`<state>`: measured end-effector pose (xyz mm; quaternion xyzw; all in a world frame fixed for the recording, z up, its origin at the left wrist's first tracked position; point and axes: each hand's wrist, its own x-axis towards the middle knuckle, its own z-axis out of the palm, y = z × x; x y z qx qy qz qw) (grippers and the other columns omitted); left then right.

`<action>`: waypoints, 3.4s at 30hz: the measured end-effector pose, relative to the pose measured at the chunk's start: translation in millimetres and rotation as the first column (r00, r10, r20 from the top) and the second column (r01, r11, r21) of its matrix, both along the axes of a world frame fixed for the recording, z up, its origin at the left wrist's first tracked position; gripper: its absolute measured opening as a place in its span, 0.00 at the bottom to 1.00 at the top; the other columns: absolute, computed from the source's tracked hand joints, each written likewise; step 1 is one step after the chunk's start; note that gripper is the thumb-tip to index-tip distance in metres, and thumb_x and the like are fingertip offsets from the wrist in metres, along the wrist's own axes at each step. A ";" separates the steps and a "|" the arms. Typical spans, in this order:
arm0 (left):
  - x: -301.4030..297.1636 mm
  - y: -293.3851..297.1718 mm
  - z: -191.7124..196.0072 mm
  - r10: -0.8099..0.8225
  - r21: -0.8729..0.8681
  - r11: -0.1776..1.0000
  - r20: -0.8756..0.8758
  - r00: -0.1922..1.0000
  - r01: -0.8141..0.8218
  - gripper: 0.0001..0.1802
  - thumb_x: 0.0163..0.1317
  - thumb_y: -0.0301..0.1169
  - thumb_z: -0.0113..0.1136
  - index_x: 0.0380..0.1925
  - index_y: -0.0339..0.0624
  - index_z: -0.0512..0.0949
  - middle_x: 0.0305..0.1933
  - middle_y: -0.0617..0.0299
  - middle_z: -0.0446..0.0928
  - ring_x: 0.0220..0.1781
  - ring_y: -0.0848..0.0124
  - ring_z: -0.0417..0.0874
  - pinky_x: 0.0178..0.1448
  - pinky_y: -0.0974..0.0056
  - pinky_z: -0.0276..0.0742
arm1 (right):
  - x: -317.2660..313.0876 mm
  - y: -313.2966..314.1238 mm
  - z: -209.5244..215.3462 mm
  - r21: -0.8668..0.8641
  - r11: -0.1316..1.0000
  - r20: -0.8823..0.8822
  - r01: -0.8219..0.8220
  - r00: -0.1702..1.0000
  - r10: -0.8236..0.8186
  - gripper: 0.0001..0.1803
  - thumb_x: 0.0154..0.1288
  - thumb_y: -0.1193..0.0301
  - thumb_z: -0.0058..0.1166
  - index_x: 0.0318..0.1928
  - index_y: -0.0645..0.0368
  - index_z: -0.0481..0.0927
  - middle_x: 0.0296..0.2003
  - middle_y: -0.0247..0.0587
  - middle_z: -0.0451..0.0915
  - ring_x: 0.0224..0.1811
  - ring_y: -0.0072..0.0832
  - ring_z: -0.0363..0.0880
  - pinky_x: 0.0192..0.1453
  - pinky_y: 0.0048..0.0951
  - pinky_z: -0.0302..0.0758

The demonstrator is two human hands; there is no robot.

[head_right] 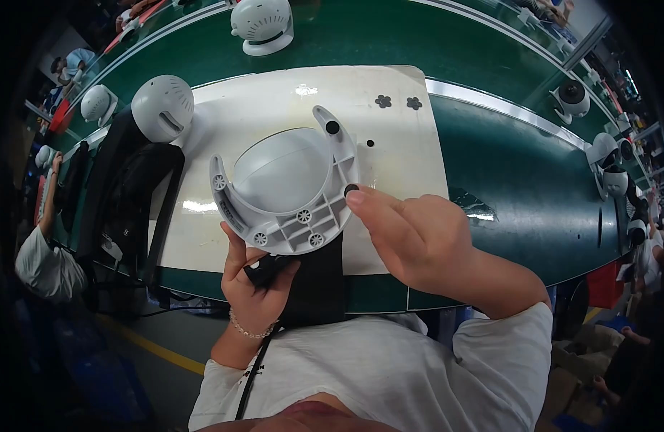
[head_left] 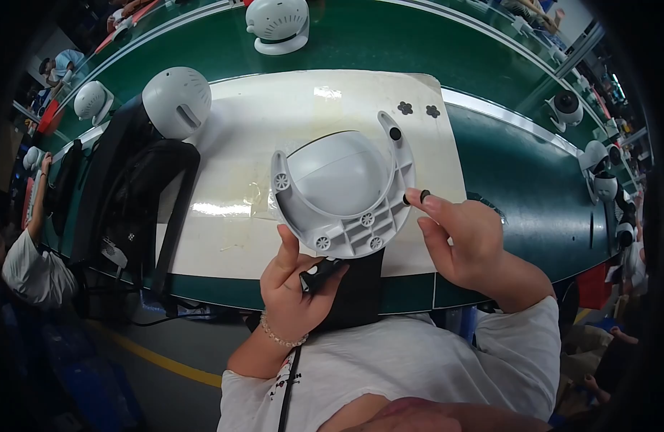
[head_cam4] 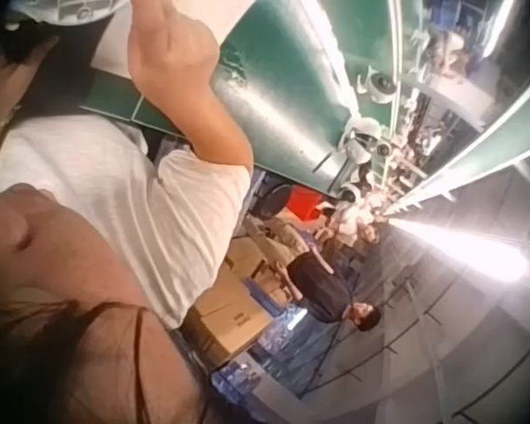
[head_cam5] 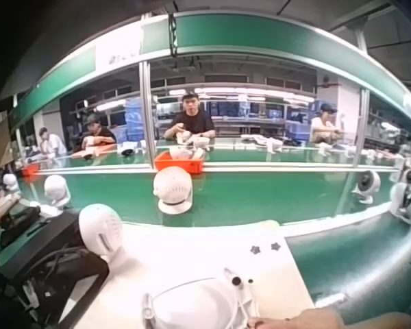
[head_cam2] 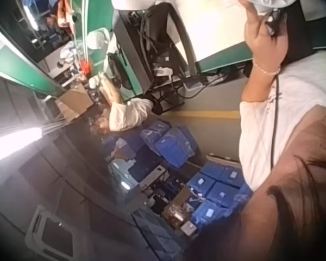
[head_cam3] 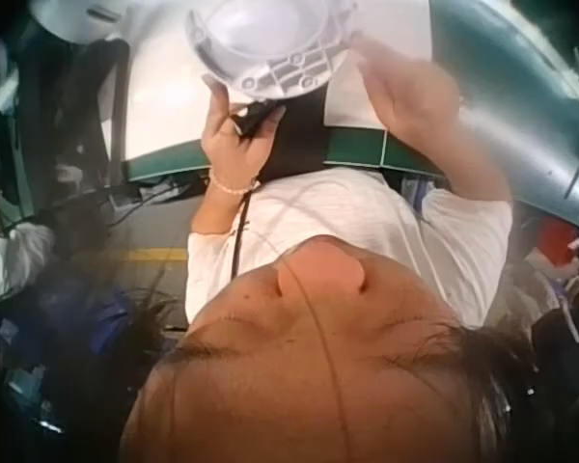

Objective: Applying small black adhesive pads to the base of white security camera housings.

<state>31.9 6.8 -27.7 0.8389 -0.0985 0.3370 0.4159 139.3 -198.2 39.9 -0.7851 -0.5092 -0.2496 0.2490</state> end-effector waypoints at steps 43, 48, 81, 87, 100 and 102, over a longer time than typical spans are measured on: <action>3.2 0.4 7.9 -0.048 -0.089 0.995 -0.011 0.999 0.047 0.10 0.38 0.20 0.66 0.23 0.32 0.75 0.60 0.42 0.59 0.23 0.67 0.79 0.30 0.69 0.73 | 0.5 27.1 -3.2 -0.064 0.998 0.144 0.021 0.990 -0.011 0.16 0.57 0.53 0.47 0.38 0.48 0.78 0.49 0.31 0.73 0.56 0.34 0.66 0.62 0.41 0.48; -1.7 2.2 7.5 -0.056 -0.107 0.993 -0.035 0.998 0.052 0.10 0.38 0.20 0.66 0.23 0.32 0.75 0.60 0.40 0.58 0.24 0.67 0.80 0.31 0.70 0.73 | -5.1 23.0 12.2 -0.240 0.969 0.149 0.056 0.989 -0.020 0.24 0.58 0.46 0.40 0.44 0.47 0.77 0.50 0.30 0.72 0.57 0.32 0.65 0.63 0.44 0.45; -27.8 -6.9 23.7 -0.111 -0.107 0.988 0.015 0.994 0.112 0.18 0.35 0.19 0.63 0.31 0.37 0.74 0.40 0.55 0.76 0.36 0.60 0.78 0.38 0.64 0.74 | -38.5 49.4 20.7 0.106 0.863 -0.435 -0.495 0.757 0.487 0.17 0.42 0.78 0.62 0.34 0.52 0.72 0.37 0.32 0.76 0.42 0.32 0.73 0.41 0.33 0.58; -24.5 -5.9 19.0 -0.142 -0.148 0.979 -0.006 0.990 0.140 0.16 0.36 0.19 0.62 0.30 0.36 0.74 0.41 0.56 0.76 0.38 0.61 0.78 0.39 0.65 0.74 | -43.5 45.2 7.0 0.228 0.832 -0.232 -0.506 0.801 0.552 0.16 0.44 0.77 0.58 0.37 0.51 0.75 0.35 0.30 0.74 0.38 0.27 0.73 0.41 0.28 0.61; -24.8 -6.4 20.3 -0.105 -0.193 0.976 0.009 0.994 0.105 0.12 0.39 0.20 0.66 0.27 0.36 0.75 0.40 0.53 0.76 0.30 0.66 0.79 0.34 0.69 0.74 | -47.8 35.1 3.6 0.365 0.631 -0.494 -0.684 0.432 0.755 0.22 0.50 0.83 0.51 0.45 0.49 0.69 0.36 0.43 0.69 0.31 0.33 0.74 0.24 0.26 0.71; -28.1 -7.6 18.0 -0.027 -0.216 0.976 -0.018 0.999 0.023 0.13 0.38 0.19 0.67 0.27 0.36 0.75 0.48 0.49 0.71 0.28 0.69 0.78 0.34 0.70 0.74 | -37.6 37.8 -7.2 0.490 0.729 -0.246 -0.478 0.726 0.642 0.25 0.48 0.88 0.51 0.47 0.54 0.66 0.35 0.45 0.70 0.32 0.30 0.74 0.27 0.24 0.72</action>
